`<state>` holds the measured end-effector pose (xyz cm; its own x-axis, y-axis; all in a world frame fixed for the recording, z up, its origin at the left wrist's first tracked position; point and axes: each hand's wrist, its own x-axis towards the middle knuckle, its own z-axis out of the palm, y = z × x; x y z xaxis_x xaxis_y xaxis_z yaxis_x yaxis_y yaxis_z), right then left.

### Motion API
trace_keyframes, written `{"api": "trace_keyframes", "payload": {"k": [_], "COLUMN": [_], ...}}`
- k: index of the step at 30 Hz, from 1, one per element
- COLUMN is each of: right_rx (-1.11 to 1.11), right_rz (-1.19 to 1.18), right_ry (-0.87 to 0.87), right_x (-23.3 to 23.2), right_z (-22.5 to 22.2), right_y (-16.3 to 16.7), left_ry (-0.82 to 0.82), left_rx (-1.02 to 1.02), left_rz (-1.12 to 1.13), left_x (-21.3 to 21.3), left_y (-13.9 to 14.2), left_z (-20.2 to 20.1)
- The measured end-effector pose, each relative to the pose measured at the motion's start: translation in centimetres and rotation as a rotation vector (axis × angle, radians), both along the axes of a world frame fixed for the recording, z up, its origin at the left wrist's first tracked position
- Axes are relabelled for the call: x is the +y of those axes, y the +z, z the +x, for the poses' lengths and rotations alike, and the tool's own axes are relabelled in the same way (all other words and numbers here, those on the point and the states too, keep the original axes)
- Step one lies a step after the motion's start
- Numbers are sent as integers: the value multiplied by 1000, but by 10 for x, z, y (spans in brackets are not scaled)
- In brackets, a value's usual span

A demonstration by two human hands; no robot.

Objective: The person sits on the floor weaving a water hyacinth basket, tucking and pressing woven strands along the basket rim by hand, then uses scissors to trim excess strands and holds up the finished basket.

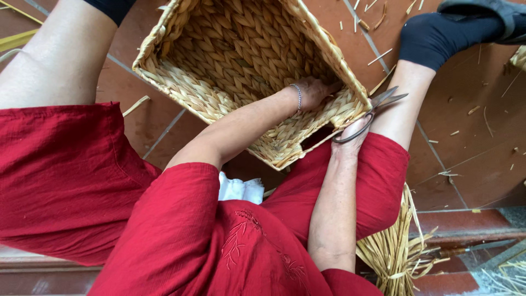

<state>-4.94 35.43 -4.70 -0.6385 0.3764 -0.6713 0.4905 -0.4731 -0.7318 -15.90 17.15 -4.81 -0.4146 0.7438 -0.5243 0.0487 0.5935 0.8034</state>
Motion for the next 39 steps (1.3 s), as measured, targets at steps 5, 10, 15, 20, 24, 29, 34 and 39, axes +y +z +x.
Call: {"api": "trace_keyframes", "payload": {"k": [5, 10, 15, 20, 24, 29, 34, 39], "right_rx": [102, 82, 50, 70, 116, 330, 415, 347], "right_rz": [23, -98, -37, 67, 712, 785, 985, 1361], "right_ry": [-35, -65, -26, -24, 79, 458, 1199, 1534], "right_x": [-7, -7, -5, -4, -17, -61, -136, -201], "right_z": [6, 10, 6, -10, -21, -61, -132, -185], "right_y": [-6, -10, -14, -5, 47, 162, 215, 200], "left_ry": [362, 260, -52, 129, 909, 2012, 2215, 2158], "left_rx": [-158, -233, -19, -81, -218, -768, -793, -793], "left_rz": [170, 231, -17, -102, 98, 412, 739, 1046], "left_x": [4, -6, -6, 4, -29, -118, -156, -160], "left_y": [-11, -7, 7, 7, 7, 9, 2, -4], "left_z": [14, 10, -7, 7, 14, -24, -72, -89]}}
